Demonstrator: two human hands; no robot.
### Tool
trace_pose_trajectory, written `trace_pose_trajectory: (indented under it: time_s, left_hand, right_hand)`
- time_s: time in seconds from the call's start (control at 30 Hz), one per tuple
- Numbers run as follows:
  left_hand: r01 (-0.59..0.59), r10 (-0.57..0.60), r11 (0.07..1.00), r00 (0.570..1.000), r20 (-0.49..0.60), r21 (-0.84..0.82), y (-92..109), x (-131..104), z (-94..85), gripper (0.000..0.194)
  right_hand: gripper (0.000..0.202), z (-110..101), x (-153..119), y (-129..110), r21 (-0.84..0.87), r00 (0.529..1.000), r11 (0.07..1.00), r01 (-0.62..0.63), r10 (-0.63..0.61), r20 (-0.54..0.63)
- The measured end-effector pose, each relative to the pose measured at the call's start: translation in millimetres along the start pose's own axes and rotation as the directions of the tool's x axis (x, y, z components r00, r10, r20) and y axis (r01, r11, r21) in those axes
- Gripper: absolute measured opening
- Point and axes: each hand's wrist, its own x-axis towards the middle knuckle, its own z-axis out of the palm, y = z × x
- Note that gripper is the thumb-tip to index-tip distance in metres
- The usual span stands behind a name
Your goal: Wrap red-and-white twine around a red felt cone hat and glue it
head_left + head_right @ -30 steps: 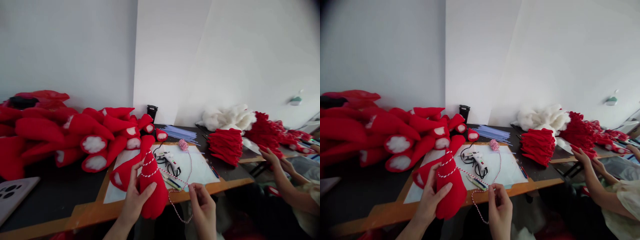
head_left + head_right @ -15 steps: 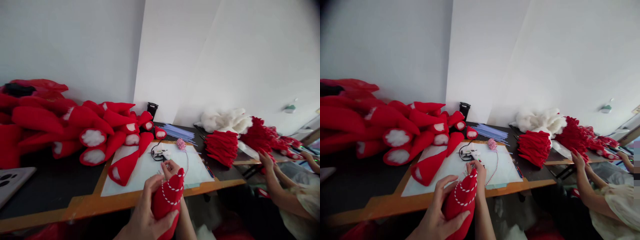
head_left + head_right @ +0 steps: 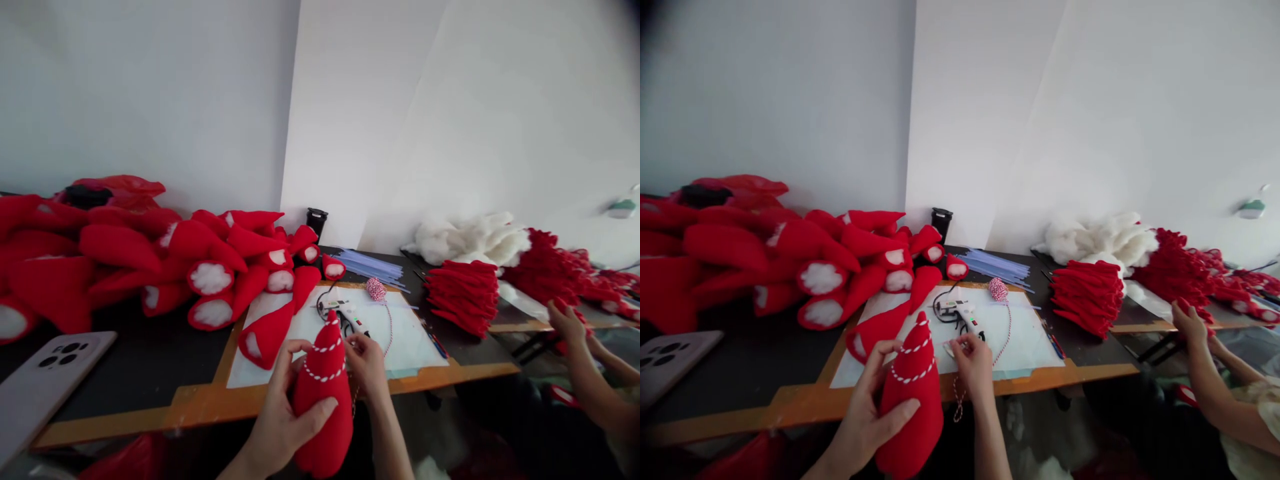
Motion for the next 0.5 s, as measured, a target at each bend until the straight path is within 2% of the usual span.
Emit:
trace_pose_trajectory:
  time_s: [0.13,0.3,0.4,0.5]
  left_hand:
    - [0.007,-0.012,0.998,0.997,-0.072,-0.065,5.4,14.5,-7.9,0.066]
    - [-0.044,0.041,0.999,0.994,-0.099,-0.029,-9.6,40.5,-20.9,0.059]
    - [-0.083,0.091,0.994,0.991,-0.098,0.076,-25.8,53.7,-26.9,0.06]
    - [-0.108,0.121,0.987,0.987,-0.105,0.12,-38.2,59.6,-28.8,0.062]
  right_hand:
    - [0.035,-35.5,-17.3,0.1,-0.028,1.0,1.0,-0.012,0.012,0.012]
    - [0.037,-75.0,-53.6,-21.8,-0.038,0.999,0.998,-0.049,0.049,-0.019]
    - [0.038,-79.5,-74.0,-46.9,-0.007,0.997,0.998,-0.056,0.056,-0.048]
    - [0.034,-67.6,-83.5,-73.7,0.024,0.981,0.999,-0.024,0.029,-0.191]
